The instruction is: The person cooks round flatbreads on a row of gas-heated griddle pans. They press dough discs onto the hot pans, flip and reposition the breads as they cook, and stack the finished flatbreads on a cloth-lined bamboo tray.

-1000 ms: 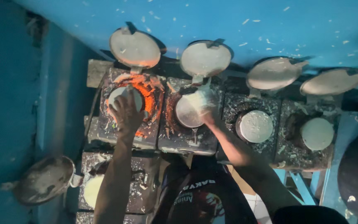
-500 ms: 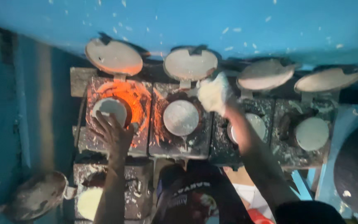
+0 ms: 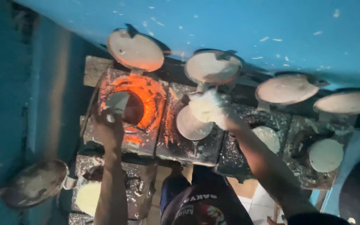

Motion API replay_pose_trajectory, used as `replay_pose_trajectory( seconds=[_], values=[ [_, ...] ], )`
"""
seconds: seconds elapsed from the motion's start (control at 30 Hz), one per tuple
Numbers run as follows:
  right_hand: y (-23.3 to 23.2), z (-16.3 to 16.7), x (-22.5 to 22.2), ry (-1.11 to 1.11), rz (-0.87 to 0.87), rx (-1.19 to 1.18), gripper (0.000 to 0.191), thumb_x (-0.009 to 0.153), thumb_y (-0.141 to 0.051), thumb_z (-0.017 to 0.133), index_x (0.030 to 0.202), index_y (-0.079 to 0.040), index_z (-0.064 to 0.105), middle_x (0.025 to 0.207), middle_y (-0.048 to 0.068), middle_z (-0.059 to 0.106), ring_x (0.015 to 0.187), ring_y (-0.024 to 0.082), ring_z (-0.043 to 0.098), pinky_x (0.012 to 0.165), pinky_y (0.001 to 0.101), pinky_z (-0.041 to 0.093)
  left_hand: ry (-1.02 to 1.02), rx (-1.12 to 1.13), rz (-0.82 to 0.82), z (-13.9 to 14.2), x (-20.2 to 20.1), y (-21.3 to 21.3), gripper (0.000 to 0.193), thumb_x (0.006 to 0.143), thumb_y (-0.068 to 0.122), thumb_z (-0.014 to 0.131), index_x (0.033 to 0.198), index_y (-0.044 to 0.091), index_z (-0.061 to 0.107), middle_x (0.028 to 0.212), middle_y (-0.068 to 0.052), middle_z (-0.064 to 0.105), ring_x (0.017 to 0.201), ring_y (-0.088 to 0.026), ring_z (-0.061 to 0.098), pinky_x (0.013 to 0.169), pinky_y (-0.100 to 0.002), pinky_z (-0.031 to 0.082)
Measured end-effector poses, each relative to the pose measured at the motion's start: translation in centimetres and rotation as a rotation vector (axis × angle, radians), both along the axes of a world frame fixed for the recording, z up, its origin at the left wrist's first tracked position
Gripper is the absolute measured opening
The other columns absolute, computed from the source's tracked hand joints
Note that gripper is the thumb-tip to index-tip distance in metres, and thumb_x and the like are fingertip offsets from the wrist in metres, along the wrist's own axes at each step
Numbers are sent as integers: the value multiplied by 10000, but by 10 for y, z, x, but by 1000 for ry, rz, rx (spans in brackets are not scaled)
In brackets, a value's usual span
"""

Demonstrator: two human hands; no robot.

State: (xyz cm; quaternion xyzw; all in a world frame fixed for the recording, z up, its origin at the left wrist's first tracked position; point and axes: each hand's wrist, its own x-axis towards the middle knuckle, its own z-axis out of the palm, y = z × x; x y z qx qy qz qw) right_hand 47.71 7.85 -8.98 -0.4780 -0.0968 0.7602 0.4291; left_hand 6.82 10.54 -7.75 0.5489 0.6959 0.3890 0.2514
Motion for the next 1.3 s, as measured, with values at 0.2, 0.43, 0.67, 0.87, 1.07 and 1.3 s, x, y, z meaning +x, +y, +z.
replay_pose_trajectory(
  seconds=[0.2,0.43,0.67,0.87,1.07,1.3],
  values=[
    [2,50,-14,146,-186,32,511,1019,-438,486,1308,-53,656,1184,135,701,989,274,712,885,424,583,-1066,50,311,32,-103,-28,187,1005,110,566,1093,-22,665,1108,-141,625,988,-212,600,872,-367,521],
    [50,26,-170,-808,615,558,385,964,-186,551,1306,-29,633,1243,194,601,1092,316,730,808,487,569,-449,87,355,107,-192,-166,277,1043,68,639,1310,-1,648,1235,-106,676,1066,-141,623,890,-240,508],
    [109,-21,-347,-1726,1305,1501,427,872,-256,617,1266,-97,659,1351,179,625,1277,345,566,1105,489,439,339,-165,59,78,-196,-275,341,784,46,722,1124,70,717,1375,-227,589,1215,-440,594,1026,-490,505],
    [21,-39,-360,-1756,1236,1115,580,883,-286,634,1413,-51,612,1462,255,536,1372,450,452,1144,538,356,191,-191,100,31,-182,-332,355,788,37,702,1142,55,713,1445,-213,542,1354,-422,482,1123,-477,438],
    [46,-5,-334,-2051,889,1323,553,906,-266,589,1430,-93,618,1430,236,568,1348,433,486,1164,512,351,271,-241,25,26,-179,-343,527,773,70,677,1294,-4,643,1578,-239,410,1487,-438,333,1194,-531,315],
    [32,10,-382,-2051,1079,1215,356,846,-253,585,1096,-33,711,1073,207,694,1023,351,650,1050,520,443,677,-413,-4,41,-141,-323,519,833,292,696,1232,-17,577,1616,-259,290,1520,-477,208,1202,-692,155]
  ],
)
